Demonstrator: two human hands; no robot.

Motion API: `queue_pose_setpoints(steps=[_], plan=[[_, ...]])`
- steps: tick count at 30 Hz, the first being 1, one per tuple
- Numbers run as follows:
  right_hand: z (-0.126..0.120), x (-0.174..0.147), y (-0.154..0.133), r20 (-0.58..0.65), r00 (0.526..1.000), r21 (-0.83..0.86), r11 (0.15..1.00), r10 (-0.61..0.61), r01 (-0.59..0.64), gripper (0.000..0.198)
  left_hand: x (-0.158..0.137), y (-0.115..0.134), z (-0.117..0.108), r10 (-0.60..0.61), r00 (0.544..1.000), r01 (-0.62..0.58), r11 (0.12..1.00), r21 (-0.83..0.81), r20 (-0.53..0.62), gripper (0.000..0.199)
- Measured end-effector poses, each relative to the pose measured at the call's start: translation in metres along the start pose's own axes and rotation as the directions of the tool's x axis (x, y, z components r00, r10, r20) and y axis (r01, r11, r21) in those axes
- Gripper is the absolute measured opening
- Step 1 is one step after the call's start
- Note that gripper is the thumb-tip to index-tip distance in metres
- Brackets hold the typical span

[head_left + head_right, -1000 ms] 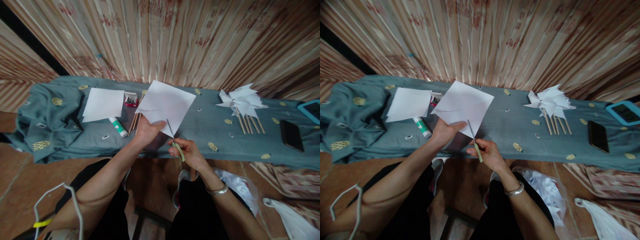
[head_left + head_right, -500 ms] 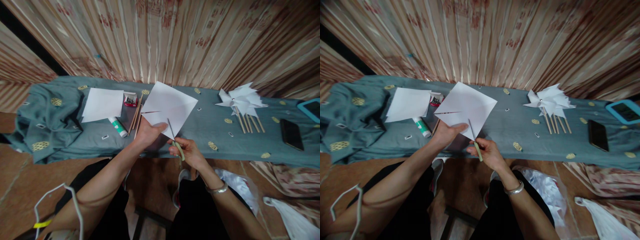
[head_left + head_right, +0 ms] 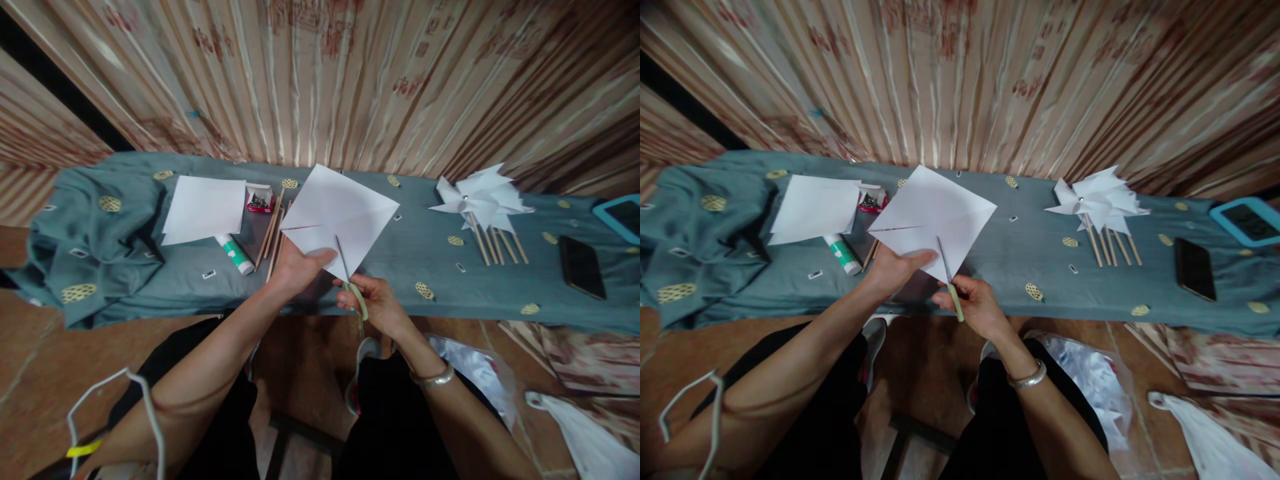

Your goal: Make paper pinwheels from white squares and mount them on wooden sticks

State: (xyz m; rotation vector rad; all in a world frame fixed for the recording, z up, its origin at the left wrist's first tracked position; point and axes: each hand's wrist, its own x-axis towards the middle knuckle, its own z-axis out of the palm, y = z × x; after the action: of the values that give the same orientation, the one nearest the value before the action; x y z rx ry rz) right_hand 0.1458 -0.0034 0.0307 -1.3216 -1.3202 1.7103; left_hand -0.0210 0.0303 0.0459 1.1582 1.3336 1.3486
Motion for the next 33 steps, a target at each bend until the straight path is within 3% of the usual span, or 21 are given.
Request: queue_pose_setpoints(steps=[9,20,33], plan=[[0.0028,0.0007,-0.0024,-0.027,0.998,0.1,0.994,0.052,-0.049,0.044,0.0003,0.0027,0.001,-0.02,1.0,0.019,1.0,-0.004,-0.003,0.035],[-0.0009,0.0003,0.0006,0.02,1.0,0.038,0.999,-0.009,0.008,0.039,-0.0011,0.0014,0.0022,-0.075,0.997,0.075,0.997,-0.027,0.015,0.034],[0.0035,0.0005,-0.0074,-0.01,0.999,0.09,0.995,0.035,-0.034,0.042,-0.0022,0.0001,0.0018,-0.087,0.996,0.087,0.996,-0.007,0.002,0.037]])
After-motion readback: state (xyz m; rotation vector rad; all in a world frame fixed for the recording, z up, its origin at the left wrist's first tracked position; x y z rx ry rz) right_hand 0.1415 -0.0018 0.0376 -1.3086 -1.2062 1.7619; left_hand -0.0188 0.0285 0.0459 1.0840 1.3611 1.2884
